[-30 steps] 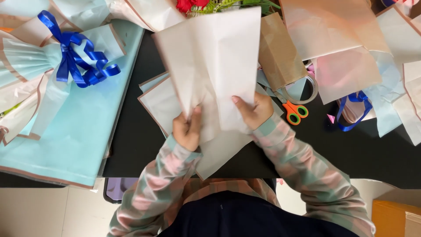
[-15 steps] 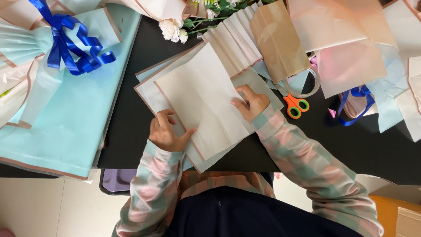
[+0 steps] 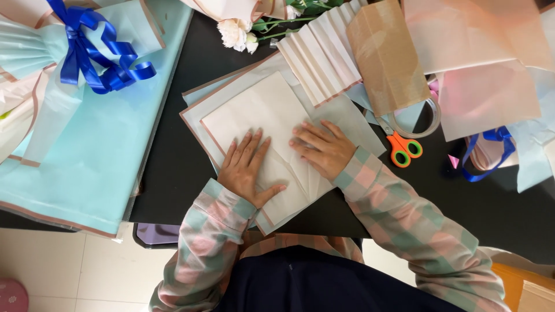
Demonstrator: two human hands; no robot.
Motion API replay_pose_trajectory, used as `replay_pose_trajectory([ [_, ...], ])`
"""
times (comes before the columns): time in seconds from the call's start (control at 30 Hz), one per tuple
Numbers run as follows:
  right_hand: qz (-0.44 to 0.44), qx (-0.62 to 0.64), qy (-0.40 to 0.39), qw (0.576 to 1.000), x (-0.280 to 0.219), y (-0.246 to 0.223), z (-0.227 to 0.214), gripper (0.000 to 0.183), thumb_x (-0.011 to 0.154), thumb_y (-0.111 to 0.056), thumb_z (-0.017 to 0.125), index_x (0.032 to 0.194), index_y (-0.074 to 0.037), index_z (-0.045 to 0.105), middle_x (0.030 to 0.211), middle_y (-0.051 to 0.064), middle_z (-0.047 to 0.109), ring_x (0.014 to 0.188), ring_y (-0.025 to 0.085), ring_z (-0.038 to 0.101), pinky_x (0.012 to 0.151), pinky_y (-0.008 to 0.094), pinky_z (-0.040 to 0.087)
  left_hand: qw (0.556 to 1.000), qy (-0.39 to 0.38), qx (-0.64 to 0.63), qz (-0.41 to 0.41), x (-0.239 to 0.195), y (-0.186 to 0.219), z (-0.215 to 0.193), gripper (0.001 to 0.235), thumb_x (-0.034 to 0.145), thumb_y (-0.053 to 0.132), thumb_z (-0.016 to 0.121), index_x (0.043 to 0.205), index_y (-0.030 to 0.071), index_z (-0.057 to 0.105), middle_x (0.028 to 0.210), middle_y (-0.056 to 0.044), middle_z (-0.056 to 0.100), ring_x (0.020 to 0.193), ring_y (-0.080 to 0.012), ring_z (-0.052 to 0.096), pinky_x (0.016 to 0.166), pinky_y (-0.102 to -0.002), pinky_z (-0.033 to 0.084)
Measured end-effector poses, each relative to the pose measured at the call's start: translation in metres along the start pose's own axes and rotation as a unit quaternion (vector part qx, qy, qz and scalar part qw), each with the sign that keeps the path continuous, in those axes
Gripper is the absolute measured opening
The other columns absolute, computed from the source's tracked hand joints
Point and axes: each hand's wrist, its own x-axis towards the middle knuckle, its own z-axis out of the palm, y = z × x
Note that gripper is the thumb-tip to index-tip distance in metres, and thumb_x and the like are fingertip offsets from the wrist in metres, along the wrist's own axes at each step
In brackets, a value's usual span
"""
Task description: Wrapping a rectangular box with multiple layers of decorative paper at a design station.
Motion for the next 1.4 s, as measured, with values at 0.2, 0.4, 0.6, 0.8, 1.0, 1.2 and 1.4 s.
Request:
replay_pose_trajectory([
  [0.2, 0.025, 0.044, -0.094, 0.994, 0.006, -0.009, -0.027, 0.082, 0.099, -0.067, 0.038, 0.162, -0.015, 0.032, 0.169, 0.012, 0.025, 0.157, 0.030, 0.015, 0.123, 0.056, 0.000, 0.998, -0.021, -0.013, -0.051, 0.001, -0.010, -0.005, 0.120, 0.067, 0.085, 0.070, 0.159, 0.014, 0.040, 0.164, -0.015, 0.035, 0.153, -0.0356, 0.027, 0.125, -0.056, 0.008],
  [0.4, 0.036, 0.035, -0.110, 0.993, 0.005, -0.010, -0.026, 0.084, 0.097, -0.069, 0.040, 0.160, -0.015, 0.035, 0.169, 0.011, 0.026, 0.157, 0.032, 0.016, 0.124, 0.057, 0.001, 0.985, 0.119, 0.113, -0.051, -0.008, -0.045, 0.016, 0.139, 0.047, 0.108, 0.050, 0.153, 0.019, 0.052, 0.161, -0.013, 0.044, 0.148, -0.0314, 0.039, 0.124, -0.047, 0.017],
  [0.6, -0.045, 0.026, 0.025, 0.998, 0.000, -0.013, -0.012, 0.043, 0.105, -0.050, 0.043, 0.129, -0.026, 0.069, 0.145, 0.008, 0.059, 0.136, 0.033, 0.052, 0.115, 0.057, 0.032, 0.972, 0.177, 0.133, -0.079, -0.014, -0.073, 0.008, 0.109, 0.068, 0.093, 0.061, 0.142, 0.014, 0.064, 0.150, -0.026, 0.050, 0.140, -0.0441, 0.047, 0.115, -0.054, 0.036],
  [0.8, -0.067, 0.084, -0.011, 0.994, 0.010, -0.037, -0.033, 0.083, 0.081, -0.084, 0.049, 0.131, -0.020, 0.069, 0.141, 0.013, 0.062, 0.127, 0.035, 0.059, 0.109, 0.055, 0.038, 0.971, 0.186, 0.072, -0.128, -0.023, -0.097, 0.012, 0.064, 0.092, 0.052, 0.072, 0.138, 0.008, 0.067, 0.149, -0.027, 0.048, 0.142, -0.0443, 0.041, 0.119, -0.054, 0.030],
  [1.0, -0.100, 0.034, 0.027, 0.994, 0.000, -0.037, -0.018, 0.081, 0.088, -0.080, 0.042, 0.133, -0.019, 0.068, 0.139, 0.018, 0.063, 0.126, 0.037, 0.061, 0.105, 0.053, 0.043, 0.970, 0.202, -0.079, -0.109, -0.014, -0.098, 0.008, 0.060, 0.084, 0.033, 0.086, 0.136, 0.010, 0.067, 0.139, -0.011, 0.062, 0.137, -0.0336, 0.051, 0.121, -0.048, 0.029],
  [1.2, -0.142, -0.028, 0.054, 0.988, -0.005, -0.045, -0.015, 0.068, 0.093, -0.066, 0.047, 0.136, -0.018, 0.066, 0.133, 0.023, 0.065, 0.119, 0.042, 0.065, 0.096, 0.057, 0.051, 0.920, 0.266, -0.269, -0.104, -0.002, -0.062, -0.036, 0.048, 0.093, -0.011, 0.067, 0.139, -0.001, 0.059, 0.141, -0.018, 0.056, 0.101, -0.0390, 0.072, 0.069, -0.044, 0.063],
  [1.4, -0.102, 0.107, 0.113, 0.982, -0.022, -0.025, 0.000, 0.045, 0.107, -0.042, 0.041, 0.128, -0.017, 0.072, 0.119, 0.004, 0.075, 0.104, 0.020, 0.074, 0.091, 0.036, 0.056, 0.928, 0.291, -0.221, -0.073, 0.018, -0.056, -0.065, 0.051, 0.088, -0.015, 0.065, 0.135, 0.005, 0.066, 0.135, -0.015, 0.062, 0.083, -0.0288, 0.076, 0.056, -0.033, 0.064],
])
